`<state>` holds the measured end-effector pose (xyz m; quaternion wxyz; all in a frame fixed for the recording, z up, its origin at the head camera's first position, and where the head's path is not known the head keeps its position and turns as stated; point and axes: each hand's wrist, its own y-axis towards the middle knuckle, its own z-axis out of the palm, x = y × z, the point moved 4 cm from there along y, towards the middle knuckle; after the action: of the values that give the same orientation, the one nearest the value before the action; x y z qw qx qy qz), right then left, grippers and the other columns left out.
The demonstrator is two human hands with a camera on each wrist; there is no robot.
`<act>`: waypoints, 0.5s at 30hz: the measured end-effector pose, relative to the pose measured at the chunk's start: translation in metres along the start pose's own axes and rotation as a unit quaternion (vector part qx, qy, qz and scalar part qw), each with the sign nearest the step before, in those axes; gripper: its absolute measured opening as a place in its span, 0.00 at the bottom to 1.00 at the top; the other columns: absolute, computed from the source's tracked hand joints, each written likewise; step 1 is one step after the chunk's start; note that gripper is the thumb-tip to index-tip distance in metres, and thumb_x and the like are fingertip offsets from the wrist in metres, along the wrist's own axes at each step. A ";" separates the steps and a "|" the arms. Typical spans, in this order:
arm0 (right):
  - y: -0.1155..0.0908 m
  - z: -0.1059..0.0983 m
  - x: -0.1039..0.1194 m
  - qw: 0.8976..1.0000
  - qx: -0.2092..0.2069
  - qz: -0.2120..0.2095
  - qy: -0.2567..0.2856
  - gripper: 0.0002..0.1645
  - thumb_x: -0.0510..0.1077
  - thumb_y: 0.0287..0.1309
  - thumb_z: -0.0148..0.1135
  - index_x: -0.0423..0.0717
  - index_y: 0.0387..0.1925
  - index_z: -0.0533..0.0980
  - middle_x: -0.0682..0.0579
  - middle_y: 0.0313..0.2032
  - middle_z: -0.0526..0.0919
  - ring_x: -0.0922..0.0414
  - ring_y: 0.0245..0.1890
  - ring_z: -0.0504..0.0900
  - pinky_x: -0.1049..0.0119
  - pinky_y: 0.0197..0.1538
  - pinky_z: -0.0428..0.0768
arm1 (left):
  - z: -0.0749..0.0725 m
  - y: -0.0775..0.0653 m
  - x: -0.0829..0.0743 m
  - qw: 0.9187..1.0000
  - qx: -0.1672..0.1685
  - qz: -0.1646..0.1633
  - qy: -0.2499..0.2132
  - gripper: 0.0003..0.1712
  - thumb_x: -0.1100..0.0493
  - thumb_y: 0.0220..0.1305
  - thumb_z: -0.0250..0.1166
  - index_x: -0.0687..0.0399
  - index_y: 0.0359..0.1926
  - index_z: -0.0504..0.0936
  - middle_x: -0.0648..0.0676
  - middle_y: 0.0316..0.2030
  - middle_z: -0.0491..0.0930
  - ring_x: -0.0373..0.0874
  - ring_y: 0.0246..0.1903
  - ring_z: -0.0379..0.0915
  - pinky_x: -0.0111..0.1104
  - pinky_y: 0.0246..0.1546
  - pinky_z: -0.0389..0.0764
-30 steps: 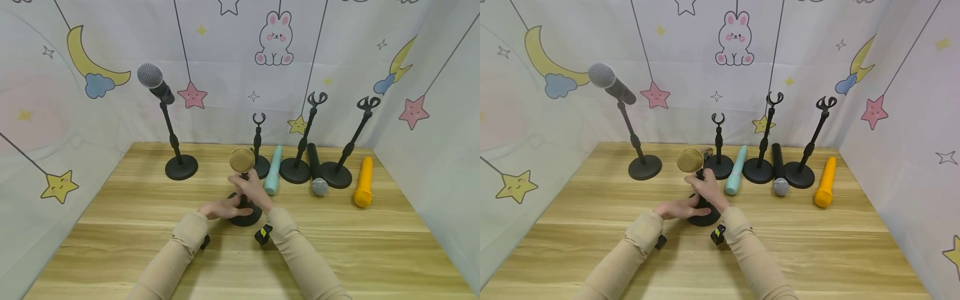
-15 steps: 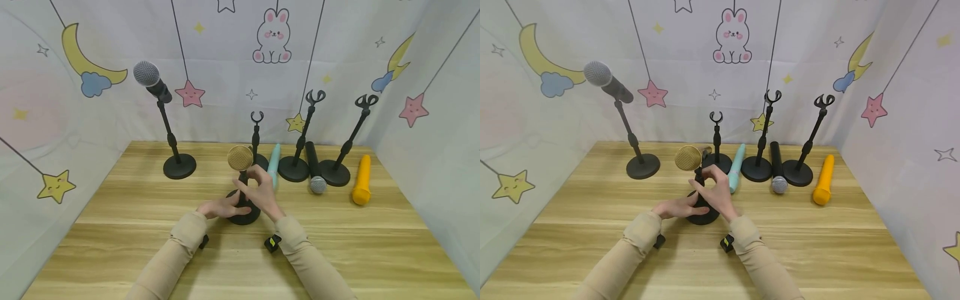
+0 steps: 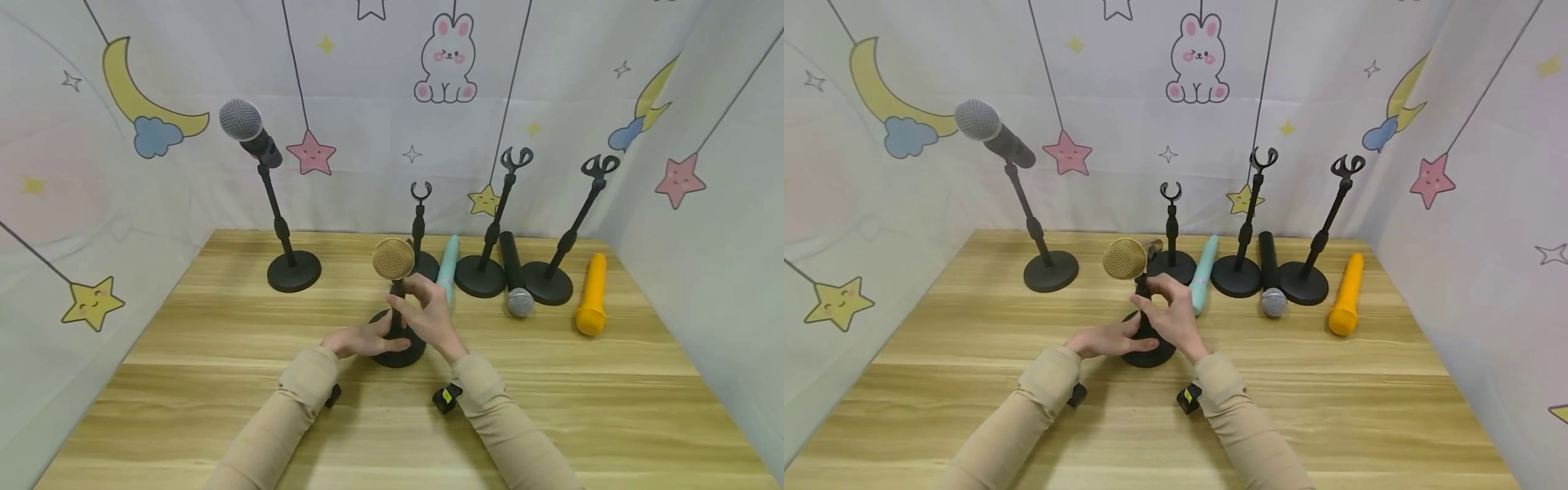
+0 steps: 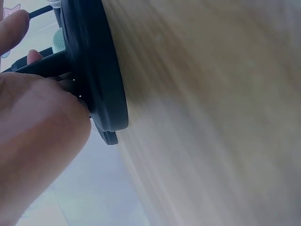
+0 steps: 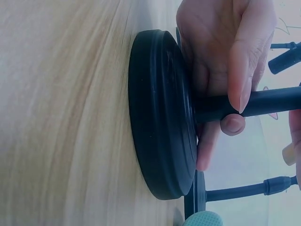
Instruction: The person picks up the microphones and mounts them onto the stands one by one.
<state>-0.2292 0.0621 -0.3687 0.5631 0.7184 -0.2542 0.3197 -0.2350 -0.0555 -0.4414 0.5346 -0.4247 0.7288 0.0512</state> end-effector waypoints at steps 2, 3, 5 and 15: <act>-0.001 0.000 0.000 1.000 0.005 -0.002 0.006 0.10 0.24 0.47 0.58 0.29 0.35 0.74 0.33 0.34 0.76 0.57 0.38 0.80 0.63 0.47 0.77 | 0.001 0.000 0.000 1.000 0.002 -0.002 -0.002 0.51 0.39 0.60 0.52 0.41 0.67 0.23 0.51 0.69 0.28 0.46 0.69 0.29 0.46 0.66 0.46; 0.000 0.000 0.000 1.000 0.008 -0.002 0.008 0.10 0.24 0.48 0.57 0.28 0.35 0.74 0.33 0.35 0.76 0.55 0.38 0.80 0.63 0.48 0.77 | 0.001 0.000 0.000 1.000 0.001 -0.002 -0.002 0.51 0.39 0.61 0.52 0.41 0.67 0.23 0.51 0.70 0.28 0.47 0.69 0.29 0.46 0.66 0.47; 0.000 0.000 -0.001 1.000 0.013 -0.004 0.010 0.10 0.24 0.48 0.56 0.27 0.36 0.74 0.34 0.35 0.77 0.51 0.38 0.79 0.63 0.49 0.77 | 0.001 -0.001 0.000 1.000 0.001 -0.006 -0.003 0.50 0.40 0.61 0.51 0.43 0.67 0.24 0.51 0.70 0.29 0.46 0.69 0.30 0.45 0.67 0.47; -0.001 0.000 -0.002 0.998 0.051 0.025 -0.007 0.11 0.27 0.53 0.53 0.27 0.41 0.74 0.33 0.37 0.79 0.50 0.41 0.80 0.61 0.50 0.77 | 0.000 -0.001 0.000 1.000 -0.002 -0.004 0.007 0.48 0.41 0.62 0.51 0.45 0.68 0.27 0.51 0.70 0.30 0.46 0.69 0.31 0.45 0.66 0.48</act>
<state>-0.2302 0.0624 -0.3708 0.5155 0.7421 -0.2593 0.3410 -0.2343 -0.0562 -0.4408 0.5284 -0.4289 0.7311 0.0477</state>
